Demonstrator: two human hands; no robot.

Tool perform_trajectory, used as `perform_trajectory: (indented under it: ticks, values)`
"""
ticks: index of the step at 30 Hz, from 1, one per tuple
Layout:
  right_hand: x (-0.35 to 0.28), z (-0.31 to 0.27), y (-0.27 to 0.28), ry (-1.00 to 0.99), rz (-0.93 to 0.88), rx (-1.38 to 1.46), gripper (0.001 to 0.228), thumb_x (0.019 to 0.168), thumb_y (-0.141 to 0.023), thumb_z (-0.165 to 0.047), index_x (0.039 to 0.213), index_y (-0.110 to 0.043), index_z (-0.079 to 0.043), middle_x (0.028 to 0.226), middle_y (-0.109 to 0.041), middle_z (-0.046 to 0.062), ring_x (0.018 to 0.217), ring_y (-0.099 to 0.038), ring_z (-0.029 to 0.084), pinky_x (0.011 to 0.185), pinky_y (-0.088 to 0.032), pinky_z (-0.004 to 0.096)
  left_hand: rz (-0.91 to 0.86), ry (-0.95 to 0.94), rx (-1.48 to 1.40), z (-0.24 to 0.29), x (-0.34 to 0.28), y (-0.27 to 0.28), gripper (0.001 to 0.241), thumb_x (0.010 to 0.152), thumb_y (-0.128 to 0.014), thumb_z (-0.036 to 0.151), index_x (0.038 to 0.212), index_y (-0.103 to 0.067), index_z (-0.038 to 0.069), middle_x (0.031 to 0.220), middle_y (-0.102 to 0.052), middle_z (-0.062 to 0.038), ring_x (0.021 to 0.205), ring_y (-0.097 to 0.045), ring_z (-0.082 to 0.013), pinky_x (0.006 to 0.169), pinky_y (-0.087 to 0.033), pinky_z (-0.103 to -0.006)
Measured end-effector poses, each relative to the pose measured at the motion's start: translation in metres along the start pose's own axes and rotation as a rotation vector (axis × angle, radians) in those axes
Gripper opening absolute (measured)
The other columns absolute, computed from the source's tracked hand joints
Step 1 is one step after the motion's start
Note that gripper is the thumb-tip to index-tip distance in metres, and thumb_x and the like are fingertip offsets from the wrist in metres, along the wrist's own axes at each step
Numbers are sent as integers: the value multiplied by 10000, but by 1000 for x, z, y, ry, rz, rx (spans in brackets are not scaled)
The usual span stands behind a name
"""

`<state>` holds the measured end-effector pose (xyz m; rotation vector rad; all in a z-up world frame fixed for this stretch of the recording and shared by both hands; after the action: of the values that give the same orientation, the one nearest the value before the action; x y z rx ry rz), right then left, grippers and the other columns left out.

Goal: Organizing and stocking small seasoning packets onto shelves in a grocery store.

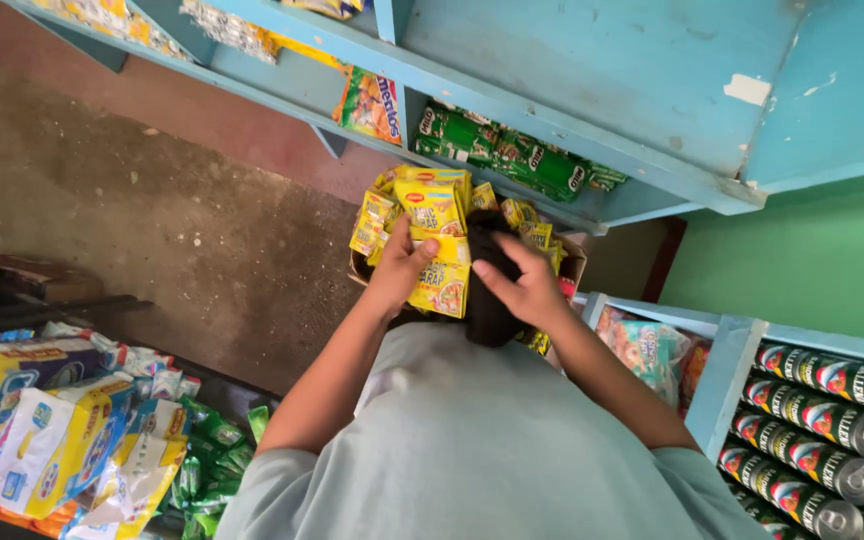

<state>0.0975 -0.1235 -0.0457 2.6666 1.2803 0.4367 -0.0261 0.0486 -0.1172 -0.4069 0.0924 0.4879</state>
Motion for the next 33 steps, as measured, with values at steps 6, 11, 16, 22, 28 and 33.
perform_trajectory:
  ticks: [6,11,16,22,28,33]
  values:
    - [-1,-30,-50,182,-141,-218,354,849,-855,-291,1160,-787,-135,1095,-717,165,1038,-713,363,928,-557,453,66,26,244,38,8,0,645,1049,-575,297,1567,-273,58,1424,-471,-357,1373,-429,-469,1135,-338,-604]
    - [25,-15,-24,105,75,-152,377,922,-787,-254,1236,-735,-52,1118,-698,196,1107,-667,372,979,-516,463,300,32,-78,72,13,0,734,1054,-510,337,1600,-136,19,1531,-324,-350,1437,-323,-470,1181,-267,-590]
    - [37,-31,-42,49,163,-234,442,951,-780,-294,1202,-709,63,1134,-658,329,1200,-588,493,1072,-432,541,374,276,-252,107,7,-16,880,1002,-422,574,1625,-58,71,1624,-190,-322,1505,-183,-476,1217,-158,-612]
    - [50,-42,-57,136,111,-213,352,837,-872,-281,1110,-785,-77,1141,-622,176,998,-672,363,865,-541,462,96,387,94,137,4,-27,905,1022,-371,615,1602,-117,-32,1652,-29,-297,1524,-17,-465,1238,-19,-583]
    - [67,-24,-27,127,300,-317,267,951,-787,-256,1157,-771,-87,1123,-556,150,986,-623,315,866,-515,401,-152,381,153,122,4,-25,943,995,-383,672,1591,-187,-32,1619,-158,-333,1503,-122,-499,1230,-121,-576]
    - [73,-8,-19,-4,401,-273,260,1011,-727,-238,1240,-761,-119,1137,-632,162,1141,-615,375,1051,-435,471,-23,467,-341,2,29,14,883,991,-515,672,1575,-325,36,1538,-406,-275,1404,-429,-409,1143,-384,-544]
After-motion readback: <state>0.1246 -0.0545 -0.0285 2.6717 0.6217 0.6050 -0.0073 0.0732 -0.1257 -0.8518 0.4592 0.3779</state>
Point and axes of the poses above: each hand's wrist, its own x-axis towards the middle knuckle, its own y-axis out of the back of the hand, z = x × y, the point moved 3 cm from there along x, towards the middle knuckle
